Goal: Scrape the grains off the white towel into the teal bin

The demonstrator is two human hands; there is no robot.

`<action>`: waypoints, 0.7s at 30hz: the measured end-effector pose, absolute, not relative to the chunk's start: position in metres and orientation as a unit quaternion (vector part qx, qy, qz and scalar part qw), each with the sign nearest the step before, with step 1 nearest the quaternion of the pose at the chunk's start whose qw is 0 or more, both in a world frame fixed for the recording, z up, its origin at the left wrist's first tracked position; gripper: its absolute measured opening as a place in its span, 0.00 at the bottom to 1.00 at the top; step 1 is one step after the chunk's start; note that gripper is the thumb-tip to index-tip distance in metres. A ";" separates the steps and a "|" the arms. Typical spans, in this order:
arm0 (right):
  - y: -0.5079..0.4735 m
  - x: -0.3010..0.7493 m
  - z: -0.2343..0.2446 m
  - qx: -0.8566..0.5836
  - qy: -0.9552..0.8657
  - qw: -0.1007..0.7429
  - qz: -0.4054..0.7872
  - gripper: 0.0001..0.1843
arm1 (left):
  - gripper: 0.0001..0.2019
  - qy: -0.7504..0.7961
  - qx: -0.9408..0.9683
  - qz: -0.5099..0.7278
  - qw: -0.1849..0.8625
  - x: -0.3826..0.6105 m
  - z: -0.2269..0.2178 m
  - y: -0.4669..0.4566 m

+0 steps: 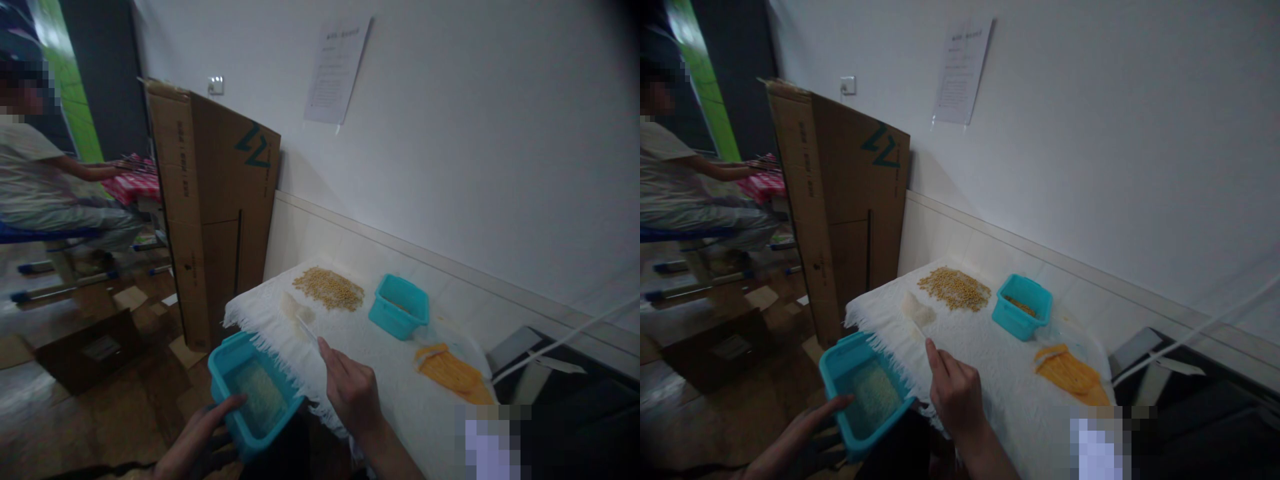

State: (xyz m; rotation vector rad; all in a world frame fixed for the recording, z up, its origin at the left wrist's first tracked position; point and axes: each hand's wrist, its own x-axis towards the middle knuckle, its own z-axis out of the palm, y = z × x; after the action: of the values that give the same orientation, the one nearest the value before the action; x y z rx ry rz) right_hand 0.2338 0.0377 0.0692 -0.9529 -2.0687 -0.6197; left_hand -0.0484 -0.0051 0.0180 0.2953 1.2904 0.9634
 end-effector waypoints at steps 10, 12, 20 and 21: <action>0.028 0.224 0.066 -0.364 -0.828 0.320 -0.281 0.33 | 0.40 0.574 0.132 0.440 0.678 -0.046 0.028 -0.010; 0.023 0.213 0.063 -0.361 -0.827 0.317 -0.293 0.30 | 0.40 0.573 0.134 0.442 0.677 -0.046 0.029 -0.010; 0.022 0.208 0.068 -0.354 -0.827 0.335 -0.280 0.30 | 0.37 0.556 0.144 0.440 0.690 -0.052 0.035 -0.017; 0.022 0.212 0.070 -0.357 -0.825 0.341 -0.275 0.31 | 0.36 0.554 0.149 0.436 0.694 -0.054 0.035 -0.018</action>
State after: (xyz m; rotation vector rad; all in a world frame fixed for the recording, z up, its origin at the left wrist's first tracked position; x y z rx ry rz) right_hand 0.2123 0.0223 0.0699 -0.9285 -2.1458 -0.7164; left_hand -0.0538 -0.0182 0.0348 0.3318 1.2361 0.9731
